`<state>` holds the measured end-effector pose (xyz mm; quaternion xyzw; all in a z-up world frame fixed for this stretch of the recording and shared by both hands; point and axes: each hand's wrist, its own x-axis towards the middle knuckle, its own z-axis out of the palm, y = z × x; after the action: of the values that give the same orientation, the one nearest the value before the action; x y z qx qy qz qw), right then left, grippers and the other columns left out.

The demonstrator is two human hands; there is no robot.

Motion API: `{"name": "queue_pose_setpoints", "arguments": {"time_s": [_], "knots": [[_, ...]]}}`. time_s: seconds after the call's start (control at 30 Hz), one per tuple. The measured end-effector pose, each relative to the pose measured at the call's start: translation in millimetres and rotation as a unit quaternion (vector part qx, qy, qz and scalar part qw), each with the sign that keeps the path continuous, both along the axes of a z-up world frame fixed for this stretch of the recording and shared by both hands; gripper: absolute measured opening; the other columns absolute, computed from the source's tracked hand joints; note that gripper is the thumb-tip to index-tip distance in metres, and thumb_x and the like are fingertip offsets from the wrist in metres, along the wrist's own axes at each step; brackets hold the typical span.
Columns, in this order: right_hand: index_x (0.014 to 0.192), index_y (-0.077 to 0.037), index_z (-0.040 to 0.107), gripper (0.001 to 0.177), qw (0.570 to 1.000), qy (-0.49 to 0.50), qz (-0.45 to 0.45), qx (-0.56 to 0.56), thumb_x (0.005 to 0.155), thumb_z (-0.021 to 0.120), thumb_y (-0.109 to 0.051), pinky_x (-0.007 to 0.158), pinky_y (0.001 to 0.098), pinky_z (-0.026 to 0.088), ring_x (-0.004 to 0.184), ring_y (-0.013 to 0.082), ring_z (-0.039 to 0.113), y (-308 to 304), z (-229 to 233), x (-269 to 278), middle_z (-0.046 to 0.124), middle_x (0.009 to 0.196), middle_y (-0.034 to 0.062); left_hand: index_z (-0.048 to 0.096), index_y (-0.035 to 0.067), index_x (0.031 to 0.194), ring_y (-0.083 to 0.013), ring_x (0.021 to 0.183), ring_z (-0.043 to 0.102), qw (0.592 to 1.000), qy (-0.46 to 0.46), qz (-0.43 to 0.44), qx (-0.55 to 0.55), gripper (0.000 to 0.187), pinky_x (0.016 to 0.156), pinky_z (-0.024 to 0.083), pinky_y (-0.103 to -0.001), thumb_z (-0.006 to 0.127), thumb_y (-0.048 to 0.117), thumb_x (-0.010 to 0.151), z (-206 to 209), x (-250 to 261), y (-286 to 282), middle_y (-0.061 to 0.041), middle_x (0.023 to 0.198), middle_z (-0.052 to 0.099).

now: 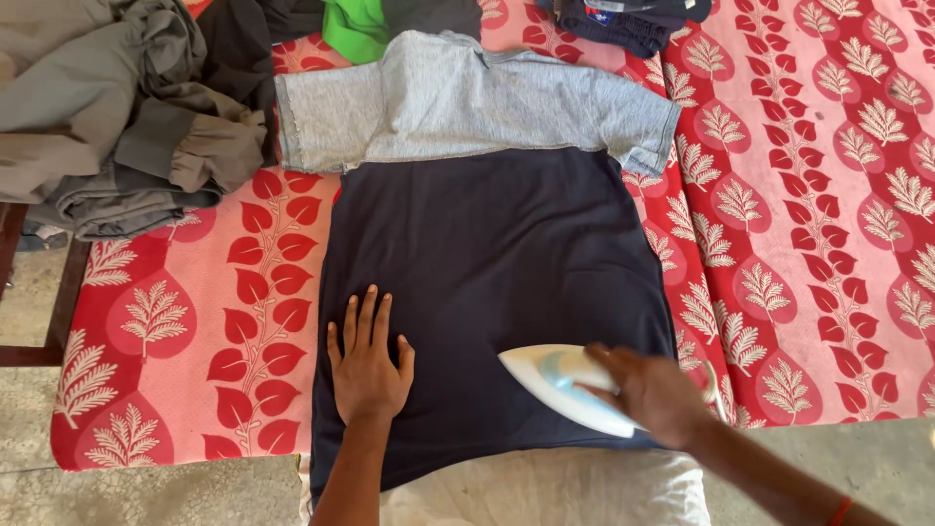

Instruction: Ironing and folding a shirt on a bed.

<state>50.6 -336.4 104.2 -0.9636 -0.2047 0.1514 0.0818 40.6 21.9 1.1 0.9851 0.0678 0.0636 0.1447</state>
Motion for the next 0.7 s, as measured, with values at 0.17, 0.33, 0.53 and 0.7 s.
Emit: {"name": "queue_pose_setpoints", "arguments": {"time_s": [0.17,0.33,0.53,0.7], "knots": [[0.125,-0.017,0.062,0.050,0.996,0.014,-0.086,-0.021,0.090,0.062,-0.053,0.068,0.0542,0.058,0.084,0.0424,0.073,11,26,94,0.075,0.097,0.0173,0.041,0.022,0.155,-0.0214,0.153,0.027,1.000,0.004,0.000,0.012,0.062,0.125,0.020,-0.052,0.050,0.033,0.094,-3,0,-1,0.002,0.165,0.033],[0.123,-0.015,0.058,0.047,0.988,-0.023,-0.140,-0.064,0.098,0.058,-0.056,0.074,0.0577,0.055,0.082,0.0424,0.075,14,17,197,0.076,0.083,0.0233,0.042,0.022,0.154,-0.0212,0.153,0.028,1.000,0.000,0.001,0.000,0.061,0.125,0.020,-0.052,0.050,0.032,0.094,-1,0,-3,0.003,0.165,0.034],[0.123,-0.016,0.058,0.055,0.993,0.009,-0.093,-0.079,0.092,0.058,-0.062,0.077,0.0551,0.057,0.080,0.0409,0.077,-5,-15,178,0.078,0.084,0.0211,0.043,0.021,0.154,-0.0223,0.153,0.028,1.000,0.001,0.000,-0.009,0.062,0.125,0.020,-0.052,0.051,0.031,0.093,1,0,-1,0.002,0.165,0.035],[0.136,-0.020,0.060,0.060,0.996,0.048,0.040,-0.063,0.087,0.064,-0.054,0.071,0.0512,0.059,0.079,0.0396,0.074,-13,-14,47,0.074,0.108,0.0151,0.043,0.021,0.154,-0.0224,0.152,0.029,1.000,0.002,0.000,-0.006,0.062,0.124,0.019,-0.052,0.051,0.031,0.093,-2,0,-1,0.002,0.165,0.034]]}}
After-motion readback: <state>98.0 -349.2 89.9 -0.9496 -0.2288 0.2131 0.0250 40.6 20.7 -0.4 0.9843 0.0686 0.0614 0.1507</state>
